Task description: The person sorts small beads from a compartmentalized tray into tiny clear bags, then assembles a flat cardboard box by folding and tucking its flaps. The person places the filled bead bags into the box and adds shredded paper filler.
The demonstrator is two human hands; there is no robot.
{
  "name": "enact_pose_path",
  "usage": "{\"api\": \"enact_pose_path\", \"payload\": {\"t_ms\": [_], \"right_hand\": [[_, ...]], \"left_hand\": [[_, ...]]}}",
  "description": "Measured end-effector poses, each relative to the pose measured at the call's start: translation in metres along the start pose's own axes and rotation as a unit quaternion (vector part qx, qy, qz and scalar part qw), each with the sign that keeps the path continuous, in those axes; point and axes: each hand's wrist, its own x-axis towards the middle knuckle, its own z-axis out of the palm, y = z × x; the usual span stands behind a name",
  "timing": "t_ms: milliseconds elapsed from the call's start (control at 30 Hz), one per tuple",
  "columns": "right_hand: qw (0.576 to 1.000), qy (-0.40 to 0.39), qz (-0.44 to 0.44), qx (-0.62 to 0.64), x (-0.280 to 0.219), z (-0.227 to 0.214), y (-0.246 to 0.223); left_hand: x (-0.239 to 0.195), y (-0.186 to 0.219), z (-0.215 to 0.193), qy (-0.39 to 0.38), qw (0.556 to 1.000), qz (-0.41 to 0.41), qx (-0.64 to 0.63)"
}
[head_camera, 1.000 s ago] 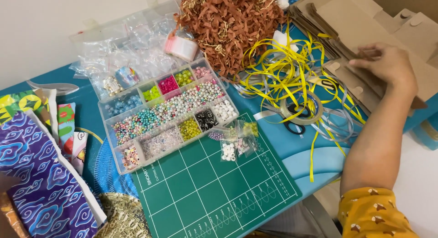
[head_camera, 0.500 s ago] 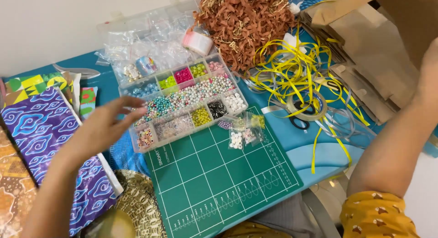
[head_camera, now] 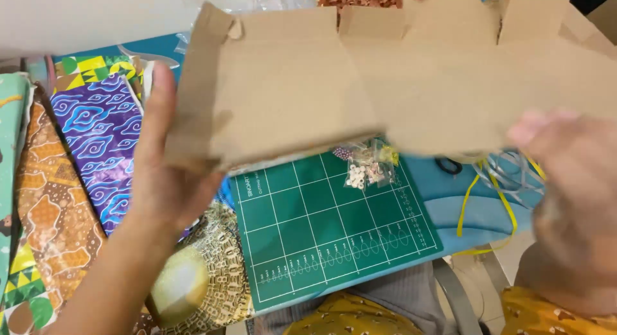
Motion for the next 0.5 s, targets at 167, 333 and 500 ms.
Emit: {"api": "enact_pose_path", "payload": {"t_ms": [167, 333, 500], "right_hand": [[0.935, -0.290, -0.194, -0.063, -0.015, -0.013, -0.048], [0.970, -0.148, -0.191, -0.018, -0.047, 0.046, -0.111], [0.969, -0.188, -0.079, 0.137, -0.075, 0.085, -0.131]], "left_hand": [[-0.061, 0.010, -0.059, 0.103, 0.958, 0.031, 0.266], [-0.119, -0.034, -0.140, 0.185, 0.885, -0.018, 0.427], [-0.130, -0.084, -0.180, 0.213, 0.746, -0.153, 0.613]]}}
